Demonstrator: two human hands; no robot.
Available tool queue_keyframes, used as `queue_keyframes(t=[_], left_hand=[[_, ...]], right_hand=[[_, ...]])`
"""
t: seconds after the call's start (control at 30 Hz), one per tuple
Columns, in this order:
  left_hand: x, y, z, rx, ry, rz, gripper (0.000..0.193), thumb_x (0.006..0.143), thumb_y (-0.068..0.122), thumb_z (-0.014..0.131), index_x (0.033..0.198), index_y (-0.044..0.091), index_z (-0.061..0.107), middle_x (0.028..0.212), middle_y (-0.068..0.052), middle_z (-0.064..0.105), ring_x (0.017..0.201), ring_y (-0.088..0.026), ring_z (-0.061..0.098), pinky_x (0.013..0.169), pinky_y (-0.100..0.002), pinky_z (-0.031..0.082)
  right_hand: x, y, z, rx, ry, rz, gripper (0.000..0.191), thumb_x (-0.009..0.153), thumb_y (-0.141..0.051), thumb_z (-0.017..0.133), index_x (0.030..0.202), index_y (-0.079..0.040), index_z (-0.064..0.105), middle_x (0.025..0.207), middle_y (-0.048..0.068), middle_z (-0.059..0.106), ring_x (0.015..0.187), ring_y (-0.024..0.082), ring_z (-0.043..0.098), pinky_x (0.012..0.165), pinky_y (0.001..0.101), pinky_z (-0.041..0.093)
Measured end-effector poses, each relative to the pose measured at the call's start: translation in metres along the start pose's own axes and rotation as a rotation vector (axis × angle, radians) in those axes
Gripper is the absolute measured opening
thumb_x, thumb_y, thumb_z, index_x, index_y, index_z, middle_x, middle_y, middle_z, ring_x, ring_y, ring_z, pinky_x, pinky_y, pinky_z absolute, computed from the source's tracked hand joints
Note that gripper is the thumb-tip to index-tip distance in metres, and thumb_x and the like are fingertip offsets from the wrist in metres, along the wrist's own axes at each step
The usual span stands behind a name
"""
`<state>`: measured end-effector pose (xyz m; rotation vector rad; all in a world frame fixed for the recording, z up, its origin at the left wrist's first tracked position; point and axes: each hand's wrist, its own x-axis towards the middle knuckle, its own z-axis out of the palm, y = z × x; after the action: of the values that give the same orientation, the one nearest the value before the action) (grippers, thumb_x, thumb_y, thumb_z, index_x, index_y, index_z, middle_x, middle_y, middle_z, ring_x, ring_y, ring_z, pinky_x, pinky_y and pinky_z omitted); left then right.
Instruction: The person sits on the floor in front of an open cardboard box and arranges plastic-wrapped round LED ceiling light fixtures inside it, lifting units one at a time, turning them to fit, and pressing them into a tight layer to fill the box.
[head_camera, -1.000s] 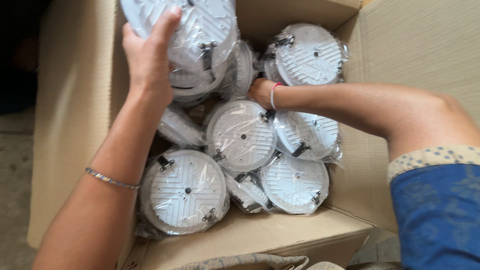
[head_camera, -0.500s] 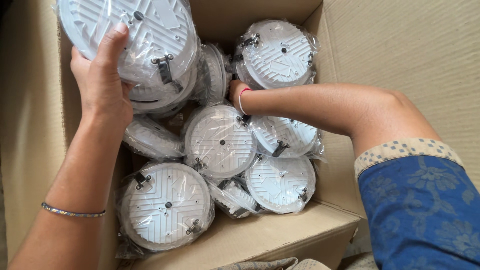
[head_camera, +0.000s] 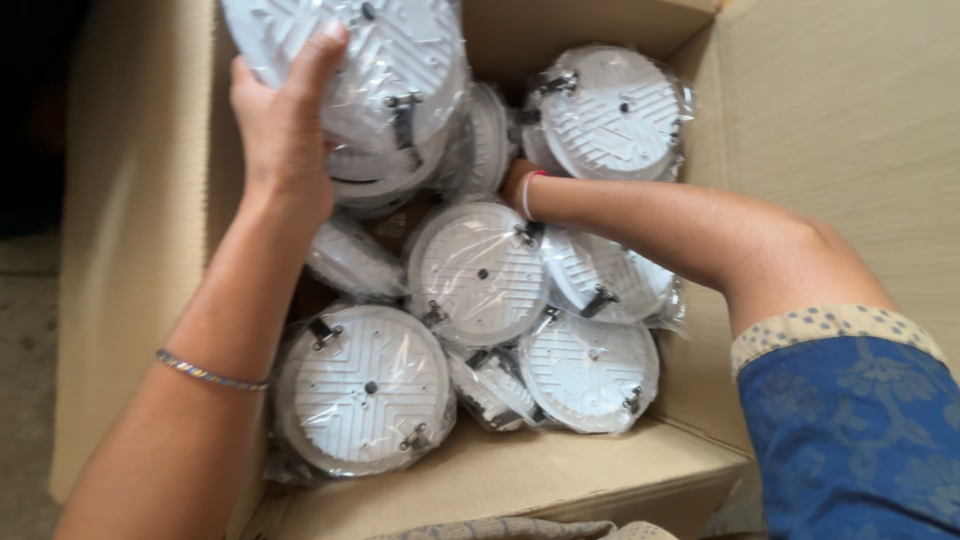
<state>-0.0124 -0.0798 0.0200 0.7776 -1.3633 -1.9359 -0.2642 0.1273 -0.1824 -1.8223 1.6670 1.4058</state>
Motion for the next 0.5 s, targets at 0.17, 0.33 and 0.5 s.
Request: queue_keyframes(t=[0.17,0.33,0.5], left_hand=[[0.0,-0.002,0.002,0.021,0.011,0.007,0.1,0.075,0.054,0.083,0.143,-0.002,0.034,0.131,-0.022,0.053,0.129,-0.033,0.06,0.108,-0.05,0.053],[0.002,-0.003,0.001,-0.046,0.018,0.025,0.098,0.073,0.053,0.083,0.14,-0.003,0.038,0.133,-0.023,0.055,0.128,-0.031,0.06,0.107,-0.049,0.05],[0.001,0.002,0.002,-0.073,0.02,0.023,0.095,0.074,0.052,0.083,0.14,-0.003,0.041,0.13,-0.021,0.058,0.123,-0.029,0.064,0.103,-0.048,0.054]], right_hand=[[0.007,-0.005,0.005,0.035,0.077,0.069,0.028,0.093,-0.019,0.069,0.119,-0.021,0.077,0.123,0.001,0.075,0.114,0.021,0.071,0.085,0.0375,0.056],[-0.008,0.005,-0.014,0.039,-0.008,-0.01,0.029,0.09,-0.019,0.067,0.118,-0.013,0.075,0.124,0.007,0.073,0.113,0.026,0.07,0.089,0.0382,0.055],[-0.066,0.023,-0.061,0.175,-0.257,-0.09,0.03,0.09,-0.015,0.061,0.112,-0.001,0.076,0.123,0.017,0.074,0.111,0.031,0.071,0.094,0.0395,0.055]])
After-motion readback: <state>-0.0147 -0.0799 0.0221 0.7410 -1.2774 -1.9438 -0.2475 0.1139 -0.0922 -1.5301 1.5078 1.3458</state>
